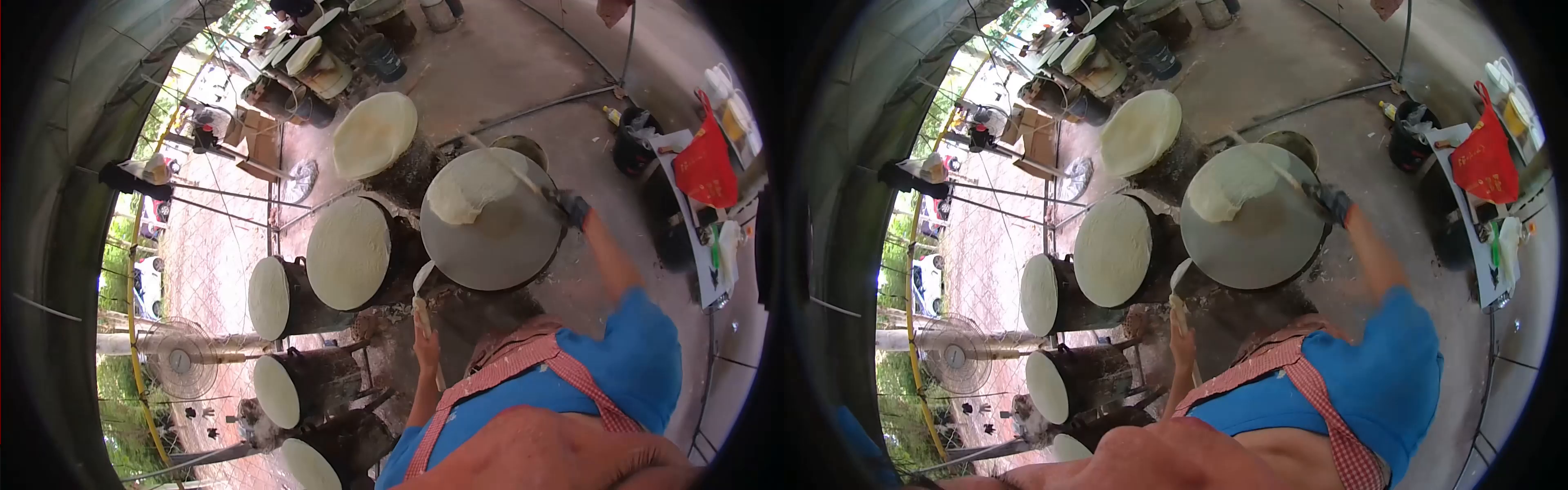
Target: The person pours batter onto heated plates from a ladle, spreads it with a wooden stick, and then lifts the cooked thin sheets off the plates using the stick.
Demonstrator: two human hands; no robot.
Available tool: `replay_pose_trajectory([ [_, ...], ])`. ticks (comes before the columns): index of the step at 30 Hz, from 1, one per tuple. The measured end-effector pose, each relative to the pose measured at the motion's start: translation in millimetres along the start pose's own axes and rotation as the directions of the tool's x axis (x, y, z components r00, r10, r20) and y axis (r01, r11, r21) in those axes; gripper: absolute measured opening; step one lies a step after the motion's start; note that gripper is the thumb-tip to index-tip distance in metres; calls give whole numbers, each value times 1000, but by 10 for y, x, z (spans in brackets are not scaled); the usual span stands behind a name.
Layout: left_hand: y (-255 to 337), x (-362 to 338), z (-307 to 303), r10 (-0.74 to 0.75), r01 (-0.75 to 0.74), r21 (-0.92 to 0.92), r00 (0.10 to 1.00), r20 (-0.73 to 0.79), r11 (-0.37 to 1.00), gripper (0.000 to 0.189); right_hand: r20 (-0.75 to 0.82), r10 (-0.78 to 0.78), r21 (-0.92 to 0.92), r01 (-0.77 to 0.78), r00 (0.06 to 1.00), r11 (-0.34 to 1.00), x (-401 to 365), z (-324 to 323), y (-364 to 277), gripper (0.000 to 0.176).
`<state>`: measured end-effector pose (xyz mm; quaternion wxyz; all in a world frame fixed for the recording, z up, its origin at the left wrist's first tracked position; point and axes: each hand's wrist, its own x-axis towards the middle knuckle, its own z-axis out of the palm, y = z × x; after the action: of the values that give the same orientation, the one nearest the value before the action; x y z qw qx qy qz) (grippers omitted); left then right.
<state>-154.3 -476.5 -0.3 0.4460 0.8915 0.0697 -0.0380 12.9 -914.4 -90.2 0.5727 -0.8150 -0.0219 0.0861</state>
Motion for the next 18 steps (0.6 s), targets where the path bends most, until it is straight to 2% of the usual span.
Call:
replay_pose_trajectory([
  [1, -228, 10, 87, 137, -133, 45, 985, -103, 990, 64, 87, 320, 173, -330, 944, 928, 76, -49, 84, 27],
  [2, -361, -6, 116, 277, -260, 106, 941, -197, 960, 64, 162, 457, 246, -484, 875, 840, 40, -3, 32, 28],
  [3, -332, -68, 75, 269, -251, 114, 942, -200, 961, 64, 233, 581, 298, -626, 780, 721, -4, 42, -51, 29],
  [4, -248, -132, 46, -43, 40, -34, 993, -110, 999, 64, 240, 548, 244, -596, 801, 765, -252, 138, -449, 28],
  [5, -212, -198, 45, -343, 342, -155, 939, 23, 927, 64, 250, 516, 184, -564, 819, 805, -399, 198, -662, 26],
  [6, -286, -293, 58, -353, 351, -167, 935, 17, 922, 64, 259, 517, 169, -565, 816, 808, -429, 151, -433, 26],
  [8, -452, -456, 102, -300, 282, -236, 953, -41, 930, 66, 330, 331, 150, -395, 884, 906, -395, -54, -203, 26],
  [9, -401, -510, 97, -309, 286, -243, 949, -60, 927, 66, 320, 288, 145, -347, 903, 927, -285, -174, -238, 26],
  [11, -302, -718, 31, -453, 428, -366, 891, 20, 826, 68, 259, 313, 156, -359, 914, 920, 81, -228, -312, 26],
  [12, -324, -789, 45, -467, 442, -358, 884, 17, 823, 68, 251, 343, 147, -386, 905, 911, 239, -216, -339, 27],
  [14, -390, -861, 81, -519, 459, -491, 855, 16, 741, 69, 300, 346, 65, -381, 889, 922, 369, -85, -405, 28],
  [16, -414, -921, 55, -544, 474, -505, 839, 10, 722, 70, 379, 337, 9, -367, 862, 930, 179, 86, -465, 30],
  [18, -389, -981, 106, -567, 475, -556, 824, 9, 682, 70, 452, 310, 41, -367, 836, 929, -108, 52, -408, 32],
])
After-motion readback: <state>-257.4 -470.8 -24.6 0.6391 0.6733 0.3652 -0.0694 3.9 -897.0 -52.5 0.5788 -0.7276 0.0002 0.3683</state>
